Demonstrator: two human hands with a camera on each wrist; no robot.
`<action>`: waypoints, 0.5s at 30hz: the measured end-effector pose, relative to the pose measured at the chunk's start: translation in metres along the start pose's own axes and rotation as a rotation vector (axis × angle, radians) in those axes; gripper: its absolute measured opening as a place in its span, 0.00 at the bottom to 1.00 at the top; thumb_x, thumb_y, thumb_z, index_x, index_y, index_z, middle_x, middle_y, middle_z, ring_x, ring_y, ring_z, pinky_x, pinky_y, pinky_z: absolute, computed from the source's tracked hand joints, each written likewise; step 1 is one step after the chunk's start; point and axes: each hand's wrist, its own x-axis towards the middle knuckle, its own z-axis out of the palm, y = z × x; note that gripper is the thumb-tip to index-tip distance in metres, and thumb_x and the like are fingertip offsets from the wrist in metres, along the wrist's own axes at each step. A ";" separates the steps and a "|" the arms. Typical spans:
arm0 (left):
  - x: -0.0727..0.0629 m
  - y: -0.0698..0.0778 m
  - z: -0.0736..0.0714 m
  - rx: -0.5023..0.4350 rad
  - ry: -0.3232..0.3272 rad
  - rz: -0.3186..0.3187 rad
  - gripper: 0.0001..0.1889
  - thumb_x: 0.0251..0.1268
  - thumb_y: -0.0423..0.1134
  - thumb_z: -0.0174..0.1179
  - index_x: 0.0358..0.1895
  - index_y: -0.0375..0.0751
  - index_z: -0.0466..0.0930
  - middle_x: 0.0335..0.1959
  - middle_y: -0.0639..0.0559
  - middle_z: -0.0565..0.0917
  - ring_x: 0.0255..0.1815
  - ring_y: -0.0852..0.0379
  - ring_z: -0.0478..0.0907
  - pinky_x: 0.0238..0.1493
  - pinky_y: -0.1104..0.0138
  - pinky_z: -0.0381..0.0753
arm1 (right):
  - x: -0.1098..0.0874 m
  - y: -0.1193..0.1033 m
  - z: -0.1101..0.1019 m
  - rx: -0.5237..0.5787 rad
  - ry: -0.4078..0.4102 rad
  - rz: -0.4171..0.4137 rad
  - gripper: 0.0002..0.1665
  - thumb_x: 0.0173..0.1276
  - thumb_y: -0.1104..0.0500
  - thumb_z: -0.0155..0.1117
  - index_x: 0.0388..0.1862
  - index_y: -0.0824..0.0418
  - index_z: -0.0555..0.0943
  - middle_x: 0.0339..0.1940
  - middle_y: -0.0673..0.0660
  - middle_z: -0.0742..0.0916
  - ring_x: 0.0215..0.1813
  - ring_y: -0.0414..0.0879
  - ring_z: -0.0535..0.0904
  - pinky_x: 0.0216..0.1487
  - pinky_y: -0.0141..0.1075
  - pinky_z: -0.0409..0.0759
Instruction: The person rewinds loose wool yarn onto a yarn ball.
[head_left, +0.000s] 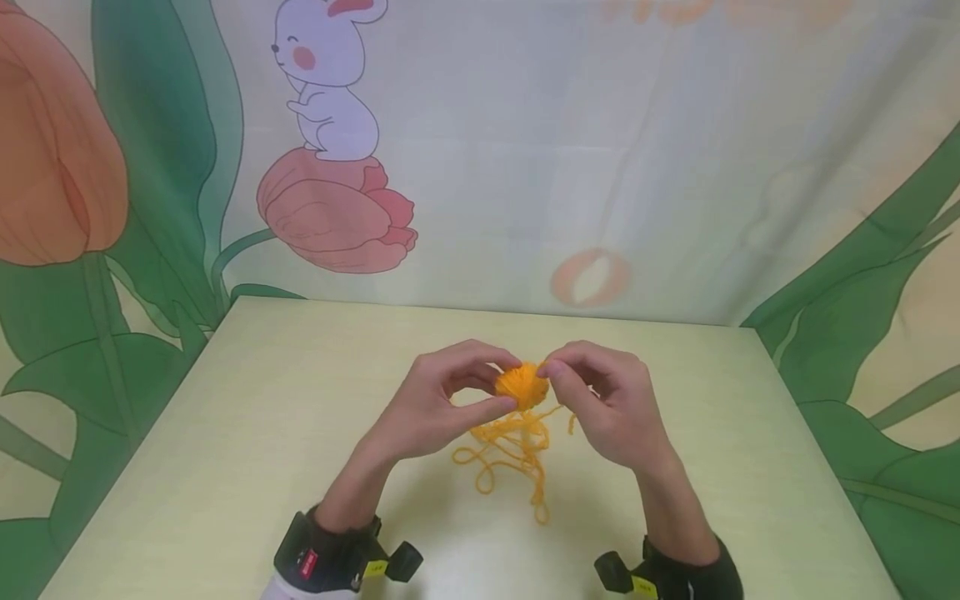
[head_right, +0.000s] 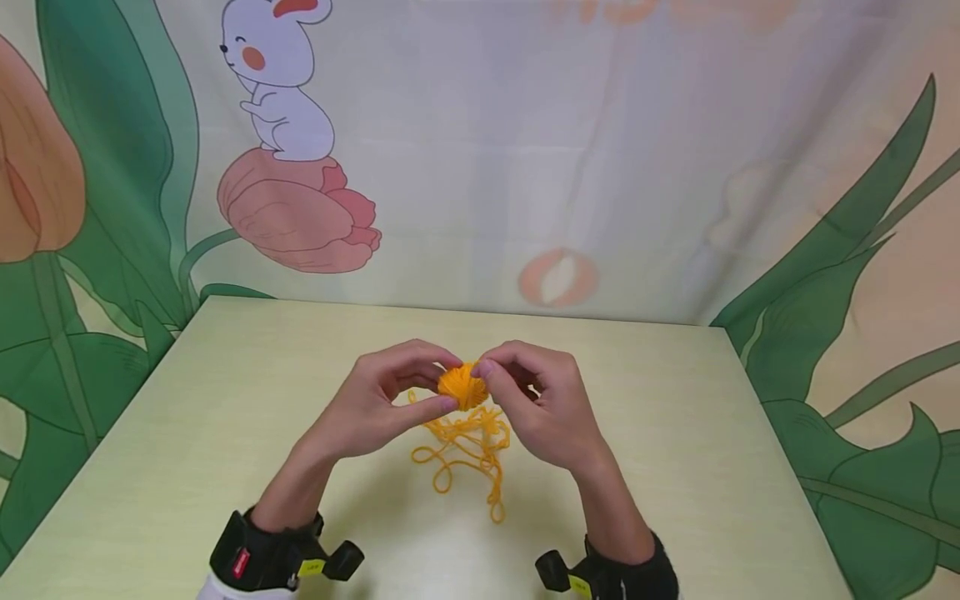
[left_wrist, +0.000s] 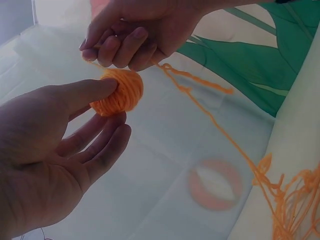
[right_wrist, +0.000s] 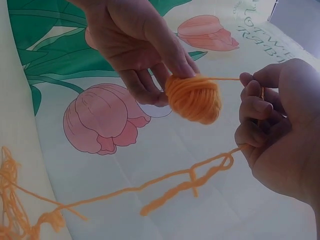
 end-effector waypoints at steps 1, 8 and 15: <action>0.000 0.000 0.000 -0.014 -0.019 0.002 0.23 0.68 0.28 0.80 0.64 0.43 0.89 0.58 0.47 0.92 0.52 0.53 0.93 0.61 0.60 0.96 | 0.000 0.001 0.000 -0.005 0.006 0.000 0.09 0.78 0.76 0.64 0.45 0.68 0.89 0.28 0.57 0.85 0.28 0.42 0.76 0.30 0.27 0.82; -0.001 0.003 -0.002 -0.141 -0.139 0.022 0.22 0.69 0.25 0.78 0.63 0.41 0.88 0.56 0.43 0.92 0.50 0.50 0.94 0.62 0.56 0.96 | 0.000 0.010 0.001 -0.050 0.031 0.053 0.10 0.76 0.76 0.64 0.45 0.67 0.89 0.27 0.56 0.84 0.27 0.42 0.76 0.29 0.28 0.81; -0.004 0.005 -0.004 -0.202 -0.133 0.052 0.23 0.67 0.21 0.76 0.63 0.37 0.86 0.56 0.38 0.91 0.49 0.50 0.95 0.60 0.56 0.97 | 0.000 0.025 0.007 -0.062 -0.016 0.165 0.08 0.80 0.72 0.66 0.47 0.65 0.91 0.29 0.57 0.87 0.27 0.42 0.77 0.29 0.29 0.82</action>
